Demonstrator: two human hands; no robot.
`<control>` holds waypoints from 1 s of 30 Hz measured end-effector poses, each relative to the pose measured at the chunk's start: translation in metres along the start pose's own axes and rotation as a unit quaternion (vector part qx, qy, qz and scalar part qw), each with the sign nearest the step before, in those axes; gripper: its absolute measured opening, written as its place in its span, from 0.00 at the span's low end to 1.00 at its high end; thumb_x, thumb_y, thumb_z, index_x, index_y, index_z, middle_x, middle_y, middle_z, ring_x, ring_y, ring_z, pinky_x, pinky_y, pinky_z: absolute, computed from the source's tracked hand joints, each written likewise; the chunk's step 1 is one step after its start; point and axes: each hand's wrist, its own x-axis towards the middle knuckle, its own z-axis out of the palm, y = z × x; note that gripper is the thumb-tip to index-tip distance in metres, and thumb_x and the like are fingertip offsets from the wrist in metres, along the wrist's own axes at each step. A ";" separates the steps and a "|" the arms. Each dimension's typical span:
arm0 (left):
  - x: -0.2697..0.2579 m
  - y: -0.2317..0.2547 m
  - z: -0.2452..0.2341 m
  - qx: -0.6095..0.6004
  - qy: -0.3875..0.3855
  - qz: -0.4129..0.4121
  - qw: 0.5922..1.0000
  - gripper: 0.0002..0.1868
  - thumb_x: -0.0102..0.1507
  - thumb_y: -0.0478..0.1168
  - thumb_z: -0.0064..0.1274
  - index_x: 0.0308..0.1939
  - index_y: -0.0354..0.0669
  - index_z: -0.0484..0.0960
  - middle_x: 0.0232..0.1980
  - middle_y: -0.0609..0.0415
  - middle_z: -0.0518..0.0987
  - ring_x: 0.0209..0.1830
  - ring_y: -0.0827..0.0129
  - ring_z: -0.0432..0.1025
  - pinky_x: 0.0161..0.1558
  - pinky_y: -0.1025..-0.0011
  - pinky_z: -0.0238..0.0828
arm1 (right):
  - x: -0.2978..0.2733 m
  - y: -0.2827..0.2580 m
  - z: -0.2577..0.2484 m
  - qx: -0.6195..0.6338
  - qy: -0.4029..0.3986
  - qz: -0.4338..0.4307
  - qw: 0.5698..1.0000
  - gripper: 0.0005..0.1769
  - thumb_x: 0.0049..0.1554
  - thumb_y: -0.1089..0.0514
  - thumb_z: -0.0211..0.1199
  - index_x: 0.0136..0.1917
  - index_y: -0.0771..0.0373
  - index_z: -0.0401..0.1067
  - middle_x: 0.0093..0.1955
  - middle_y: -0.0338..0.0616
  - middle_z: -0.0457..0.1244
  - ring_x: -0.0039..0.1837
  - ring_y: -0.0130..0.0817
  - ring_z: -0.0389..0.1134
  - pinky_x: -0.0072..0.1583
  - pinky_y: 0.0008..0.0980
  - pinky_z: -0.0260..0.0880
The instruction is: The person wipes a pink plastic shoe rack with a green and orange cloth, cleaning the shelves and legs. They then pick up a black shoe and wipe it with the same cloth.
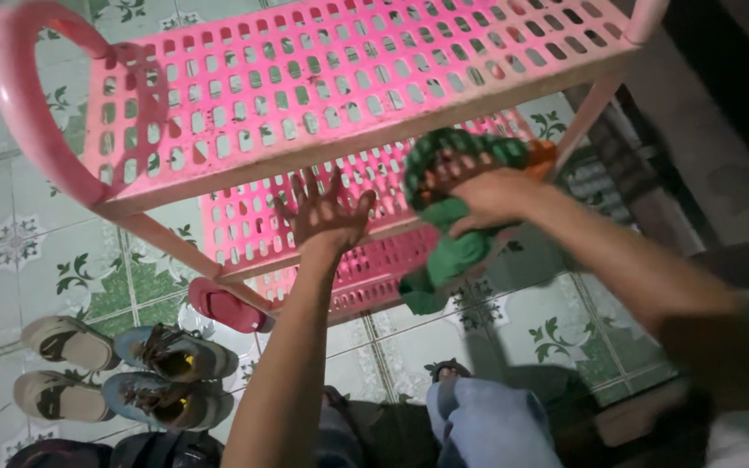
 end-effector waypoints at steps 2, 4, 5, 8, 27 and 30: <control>-0.001 0.001 -0.002 0.003 -0.003 -0.003 1.000 0.46 0.62 0.77 0.28 0.80 0.68 0.47 0.85 0.50 0.34 0.85 0.53 0.30 0.75 0.38 0.17 | -0.007 0.010 -0.008 -0.049 -0.045 0.040 0.997 0.59 0.46 0.27 0.69 0.80 0.48 0.47 0.85 0.50 0.42 0.85 0.48 0.40 0.81 0.50 0.44; -0.003 -0.002 -0.003 0.001 -0.003 0.001 1.000 0.46 0.62 0.77 0.28 0.80 0.67 0.48 0.85 0.49 0.35 0.85 0.53 0.30 0.75 0.38 0.17 | -0.019 0.022 -0.016 -0.149 -0.102 0.120 0.976 0.64 0.45 0.29 0.73 0.82 0.48 0.40 0.85 0.49 0.36 0.85 0.50 0.33 0.80 0.53 0.40; -0.003 -0.003 -0.003 -0.004 0.000 0.007 1.000 0.46 0.62 0.77 0.28 0.80 0.67 0.48 0.85 0.48 0.35 0.85 0.52 0.30 0.75 0.39 0.17 | -0.020 0.024 -0.016 -0.170 -0.110 0.116 0.972 0.66 0.45 0.29 0.74 0.82 0.48 0.38 0.86 0.50 0.35 0.85 0.51 0.33 0.78 0.52 0.43; 0.000 0.000 -0.001 -0.007 0.007 0.013 1.000 0.46 0.62 0.77 0.28 0.80 0.65 0.48 0.84 0.46 0.35 0.84 0.52 0.31 0.75 0.37 0.16 | -0.019 0.035 -0.008 -0.200 -0.118 0.104 0.967 0.64 0.45 0.28 0.72 0.81 0.49 0.39 0.86 0.47 0.36 0.86 0.52 0.33 0.75 0.55 0.49; 0.034 -0.024 0.087 -0.178 0.429 0.059 0.884 0.32 0.71 0.60 0.49 0.70 0.39 0.73 0.69 0.36 0.72 0.74 0.38 0.63 0.82 0.37 0.43 | 0.082 -0.141 0.005 -0.069 0.089 -0.008 0.994 0.58 0.46 0.36 0.67 0.78 0.67 0.50 0.83 0.62 0.41 0.82 0.56 0.41 0.74 0.70 0.36; 0.016 -0.037 0.085 -0.291 0.488 0.144 0.811 0.25 0.67 0.48 0.56 0.62 0.35 0.77 0.66 0.31 0.75 0.69 0.34 0.64 0.74 0.45 0.52 | 0.090 -0.137 0.013 -0.068 0.128 -0.015 0.989 0.62 0.42 0.37 0.67 0.80 0.66 0.47 0.82 0.58 0.43 0.82 0.55 0.41 0.71 0.74 0.36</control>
